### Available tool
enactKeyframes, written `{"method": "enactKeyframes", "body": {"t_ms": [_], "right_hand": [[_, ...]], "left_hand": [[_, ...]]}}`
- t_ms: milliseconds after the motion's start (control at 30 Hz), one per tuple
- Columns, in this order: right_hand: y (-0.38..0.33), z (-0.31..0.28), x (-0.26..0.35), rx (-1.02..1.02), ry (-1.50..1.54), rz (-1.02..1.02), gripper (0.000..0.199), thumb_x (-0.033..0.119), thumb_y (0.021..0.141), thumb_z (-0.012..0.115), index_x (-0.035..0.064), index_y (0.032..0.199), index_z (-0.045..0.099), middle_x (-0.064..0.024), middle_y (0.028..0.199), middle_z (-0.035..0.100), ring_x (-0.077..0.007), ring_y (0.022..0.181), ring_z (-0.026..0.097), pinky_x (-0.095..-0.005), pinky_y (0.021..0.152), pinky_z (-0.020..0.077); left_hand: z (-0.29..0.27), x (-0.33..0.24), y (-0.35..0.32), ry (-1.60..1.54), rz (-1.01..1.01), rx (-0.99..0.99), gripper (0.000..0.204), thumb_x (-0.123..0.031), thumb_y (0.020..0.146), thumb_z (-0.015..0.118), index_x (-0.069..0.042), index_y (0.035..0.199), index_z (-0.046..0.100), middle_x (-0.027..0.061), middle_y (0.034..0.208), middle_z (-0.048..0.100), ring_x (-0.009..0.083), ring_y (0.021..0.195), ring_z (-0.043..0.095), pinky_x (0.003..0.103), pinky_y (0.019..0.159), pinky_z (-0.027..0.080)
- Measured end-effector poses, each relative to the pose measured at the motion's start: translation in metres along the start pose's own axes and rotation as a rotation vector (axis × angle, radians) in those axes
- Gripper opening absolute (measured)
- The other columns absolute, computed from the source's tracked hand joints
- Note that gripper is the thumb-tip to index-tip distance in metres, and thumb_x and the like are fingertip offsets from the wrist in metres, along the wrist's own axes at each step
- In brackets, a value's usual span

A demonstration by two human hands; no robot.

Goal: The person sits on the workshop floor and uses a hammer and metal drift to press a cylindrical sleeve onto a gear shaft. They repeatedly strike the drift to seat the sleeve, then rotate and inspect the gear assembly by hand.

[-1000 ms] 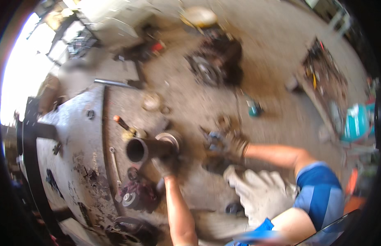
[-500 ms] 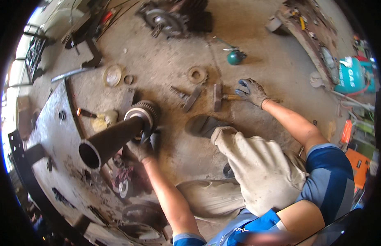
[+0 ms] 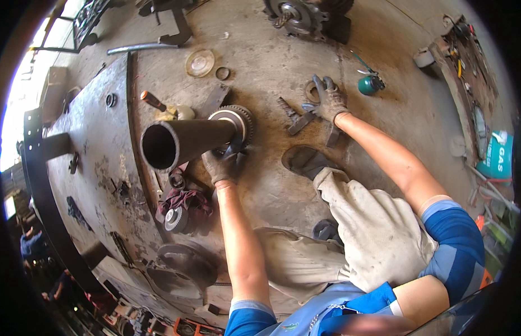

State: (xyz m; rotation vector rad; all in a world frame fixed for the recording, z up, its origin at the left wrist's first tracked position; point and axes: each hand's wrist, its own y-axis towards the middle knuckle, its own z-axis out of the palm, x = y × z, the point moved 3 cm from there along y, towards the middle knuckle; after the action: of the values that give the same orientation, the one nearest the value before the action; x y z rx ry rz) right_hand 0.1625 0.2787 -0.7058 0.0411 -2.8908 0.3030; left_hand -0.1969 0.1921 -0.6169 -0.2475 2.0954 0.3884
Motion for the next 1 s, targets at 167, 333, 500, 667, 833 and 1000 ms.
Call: {"method": "enactKeyframes", "body": {"t_ms": [167,333,500,667,833,1000], "right_hand": [[0.008,-0.007,0.015,0.1,-0.065,0.039,0.113,0.058,0.074,0.079,0.0123,0.161,0.023,-0.029,0.147,0.039,-0.0454,0.132,0.047,-0.0507,0.11,0.0428],[0.019,0.006,0.005,0.261,0.023,0.102,0.109,0.047,0.075,0.078,0.0097,0.161,0.022,-0.0344,0.151,0.033,-0.0494,0.131,0.048,-0.0498,0.107,0.0454],[0.034,-0.01,-0.007,-0.006,0.31,-0.096,0.09,0.04,0.08,0.078,0.0028,0.152,0.039,-0.0206,0.112,0.069,-0.0345,0.112,0.066,-0.0492,0.097,0.052],[-0.003,-0.06,0.029,0.859,1.722,0.217,0.062,0.034,0.097,0.058,0.0015,0.148,0.044,-0.0198,0.134,0.064,-0.0321,0.12,0.065,-0.051,0.091,0.0572],[-0.064,-0.133,0.112,1.018,2.123,0.194,0.072,0.049,0.099,0.048,-0.0001,0.15,0.041,-0.0287,0.141,0.054,-0.0453,0.124,0.059,-0.0551,0.103,0.0507],[-0.086,-0.169,0.158,1.396,2.207,-0.033,0.081,0.058,0.098,0.041,-0.001,0.153,0.035,-0.0335,0.15,0.044,-0.0534,0.128,0.053,-0.0588,0.109,0.0451]], "left_hand": [[-0.006,0.001,-0.004,0.106,-0.022,0.017,0.068,-0.04,0.07,0.09,-0.001,0.12,0.065,0.0212,0.117,0.067,0.0392,0.113,0.061,0.047,0.097,0.045],[-0.026,-0.017,0.001,0.132,0.06,0.099,0.082,-0.028,0.069,0.093,0.0,0.135,0.052,0.0162,0.13,0.061,0.0305,0.121,0.058,0.042,0.105,0.044],[-0.061,-0.032,-0.009,-0.171,-0.042,0.088,0.108,-0.023,0.068,0.093,-0.002,0.154,0.031,0.014,0.153,0.043,0.0293,0.14,0.043,0.041,0.115,0.038],[-0.109,-0.082,0.006,-0.434,0.144,-0.224,0.122,-0.026,0.061,0.096,-0.001,0.158,0.027,0.0172,0.156,0.039,0.0284,0.143,0.039,0.046,0.119,0.033],[-0.096,-0.173,-0.016,-0.092,0.268,-0.172,0.128,-0.047,0.059,0.098,0.0,0.156,0.029,0.021,0.153,0.04,0.0328,0.145,0.038,0.047,0.107,0.048],[-0.077,-0.227,-0.05,0.304,0.301,-0.208,0.14,-0.065,0.049,0.094,0.002,0.153,0.029,0.0202,0.157,0.029,0.034,0.142,0.04,0.05,0.116,0.037]]}}
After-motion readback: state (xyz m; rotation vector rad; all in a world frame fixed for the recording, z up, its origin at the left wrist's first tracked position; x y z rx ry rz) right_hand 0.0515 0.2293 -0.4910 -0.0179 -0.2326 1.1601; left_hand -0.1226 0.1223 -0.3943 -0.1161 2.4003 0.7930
